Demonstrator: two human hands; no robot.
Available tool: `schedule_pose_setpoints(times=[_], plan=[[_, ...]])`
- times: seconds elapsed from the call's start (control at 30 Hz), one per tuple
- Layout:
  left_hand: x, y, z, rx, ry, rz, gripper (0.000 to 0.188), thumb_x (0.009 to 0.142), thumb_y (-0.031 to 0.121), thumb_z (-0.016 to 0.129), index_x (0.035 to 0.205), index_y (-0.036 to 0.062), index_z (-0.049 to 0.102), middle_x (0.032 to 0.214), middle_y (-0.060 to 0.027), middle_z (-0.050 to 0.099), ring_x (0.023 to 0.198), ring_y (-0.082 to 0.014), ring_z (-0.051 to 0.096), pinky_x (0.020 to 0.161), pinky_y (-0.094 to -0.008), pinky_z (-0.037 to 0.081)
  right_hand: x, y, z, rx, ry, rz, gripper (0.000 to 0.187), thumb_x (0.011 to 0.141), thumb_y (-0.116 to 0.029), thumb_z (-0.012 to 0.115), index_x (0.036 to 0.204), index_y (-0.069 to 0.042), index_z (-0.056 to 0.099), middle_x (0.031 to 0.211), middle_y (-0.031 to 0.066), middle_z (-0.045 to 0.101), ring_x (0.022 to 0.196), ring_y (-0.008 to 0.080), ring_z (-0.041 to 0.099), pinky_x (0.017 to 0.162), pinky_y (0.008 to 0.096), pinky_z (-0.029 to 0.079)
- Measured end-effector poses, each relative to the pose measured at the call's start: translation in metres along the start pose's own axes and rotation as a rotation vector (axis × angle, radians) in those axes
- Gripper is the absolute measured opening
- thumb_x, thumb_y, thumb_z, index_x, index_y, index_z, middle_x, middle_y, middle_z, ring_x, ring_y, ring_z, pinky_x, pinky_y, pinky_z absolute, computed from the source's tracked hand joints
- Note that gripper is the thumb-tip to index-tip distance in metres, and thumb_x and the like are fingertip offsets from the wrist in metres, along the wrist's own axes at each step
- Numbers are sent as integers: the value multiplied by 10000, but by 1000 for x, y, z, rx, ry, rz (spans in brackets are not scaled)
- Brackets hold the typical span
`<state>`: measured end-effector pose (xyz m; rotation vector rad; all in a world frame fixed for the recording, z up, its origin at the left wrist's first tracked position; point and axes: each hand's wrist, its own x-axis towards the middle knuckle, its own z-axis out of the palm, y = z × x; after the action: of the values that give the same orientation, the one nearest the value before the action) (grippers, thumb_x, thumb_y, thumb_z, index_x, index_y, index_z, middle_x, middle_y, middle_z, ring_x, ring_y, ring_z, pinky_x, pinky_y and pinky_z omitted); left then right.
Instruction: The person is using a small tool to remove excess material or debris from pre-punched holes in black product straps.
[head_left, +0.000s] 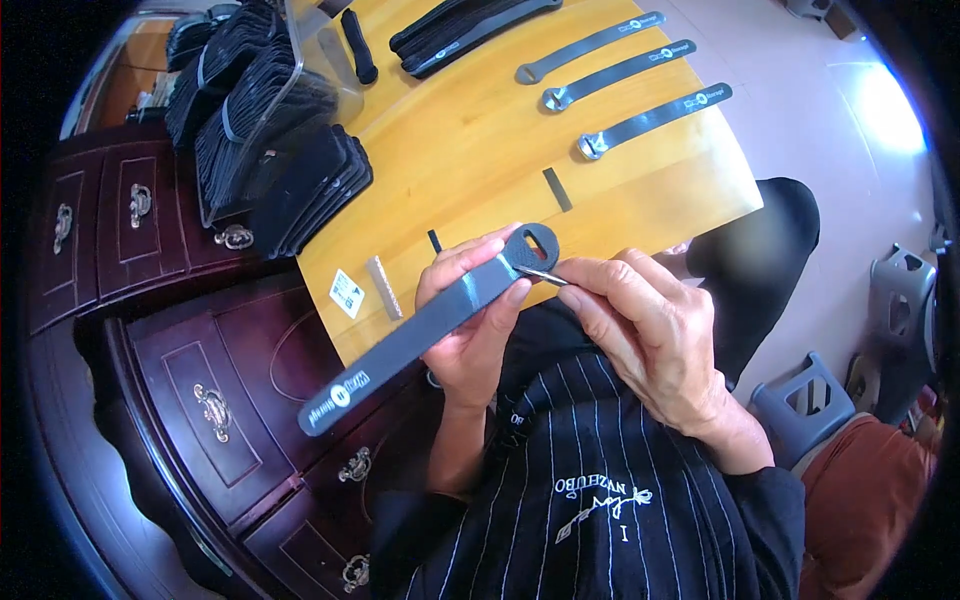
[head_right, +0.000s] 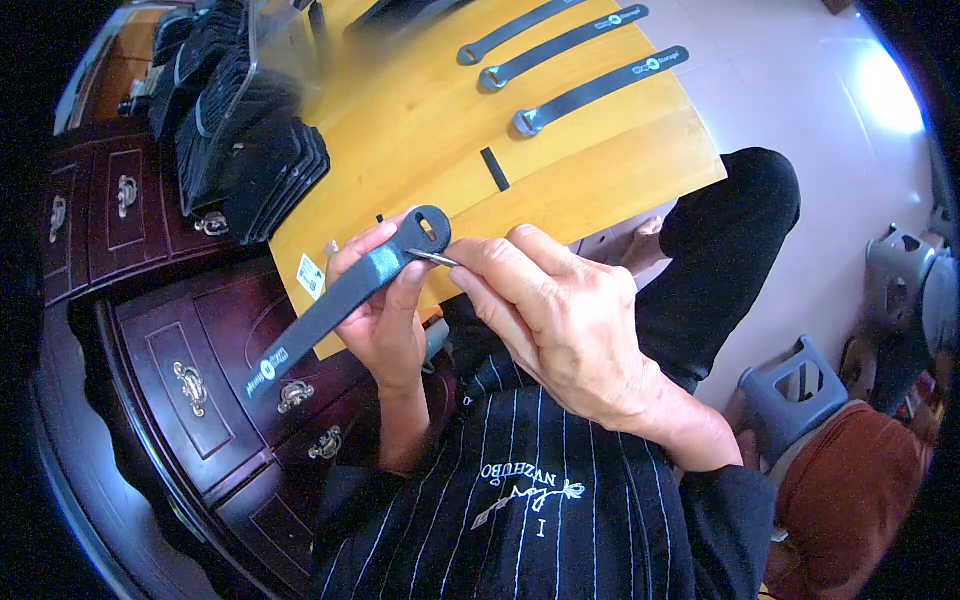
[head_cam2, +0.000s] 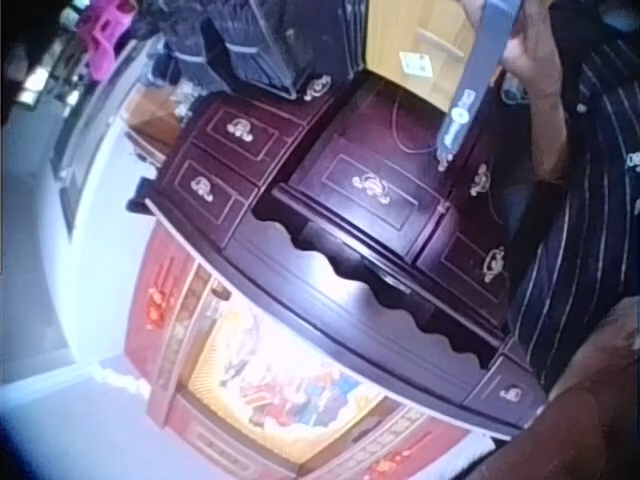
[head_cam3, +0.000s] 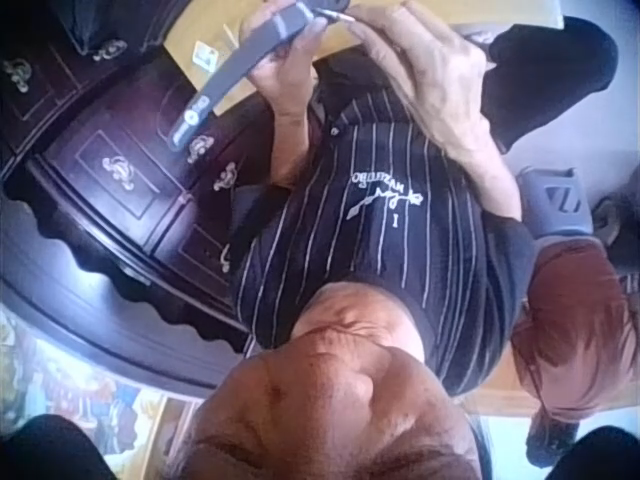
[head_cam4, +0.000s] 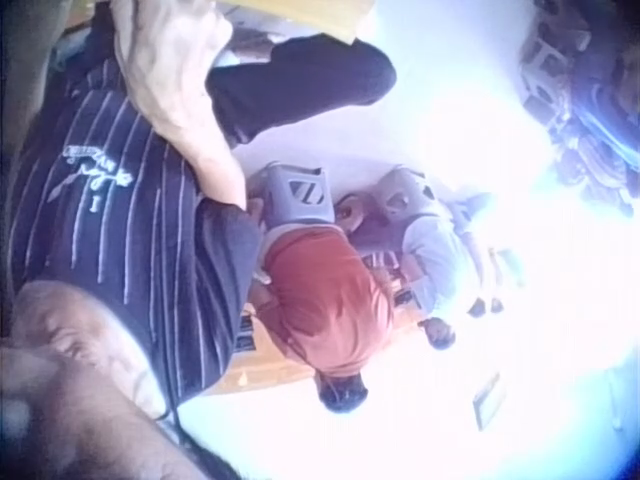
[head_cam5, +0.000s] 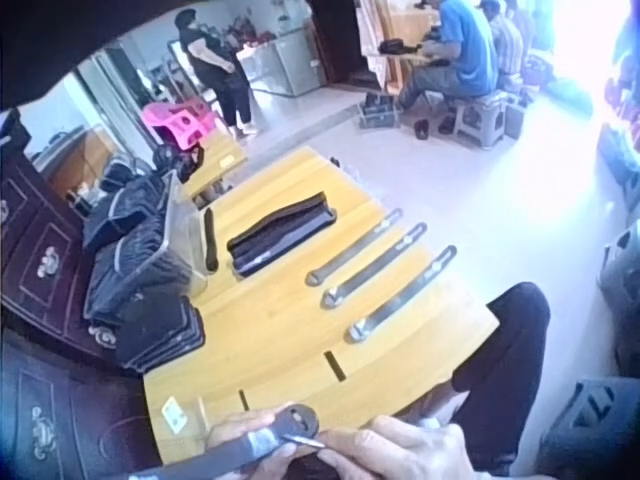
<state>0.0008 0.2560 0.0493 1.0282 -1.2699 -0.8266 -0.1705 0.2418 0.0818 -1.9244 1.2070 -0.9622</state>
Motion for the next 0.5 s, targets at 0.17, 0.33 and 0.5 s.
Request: schedule_pose_setpoints(times=[0.17,0.33,0.5], plan=[[-2,1,0,-94,65,-41,370,800,-101,649,1142,-47,518,1150,-227,576,1062,-260,599,918,-337,506,2,-1,-3,35,-49,6,220,849,-186,648,1059,-121,648,713,46,535,586,211,599,501,315,486],[-2,-1,1,-131,88,-75,367,808,-96,648,1145,-50,510,1135,-220,584,1043,-255,609,888,-330,529,4,-1,-7,0,-68,7,238,846,-177,649,1079,-125,649,714,45,534,588,206,598,500,313,484],[-3,-2,2,-143,115,-102,362,809,-86,655,1139,-49,513,1131,-222,584,1041,-260,610,876,-333,536,4,1,-6,6,-72,5,256,844,-167,650,1097,-131,649,716,41,529,591,197,594,498,310,480]])
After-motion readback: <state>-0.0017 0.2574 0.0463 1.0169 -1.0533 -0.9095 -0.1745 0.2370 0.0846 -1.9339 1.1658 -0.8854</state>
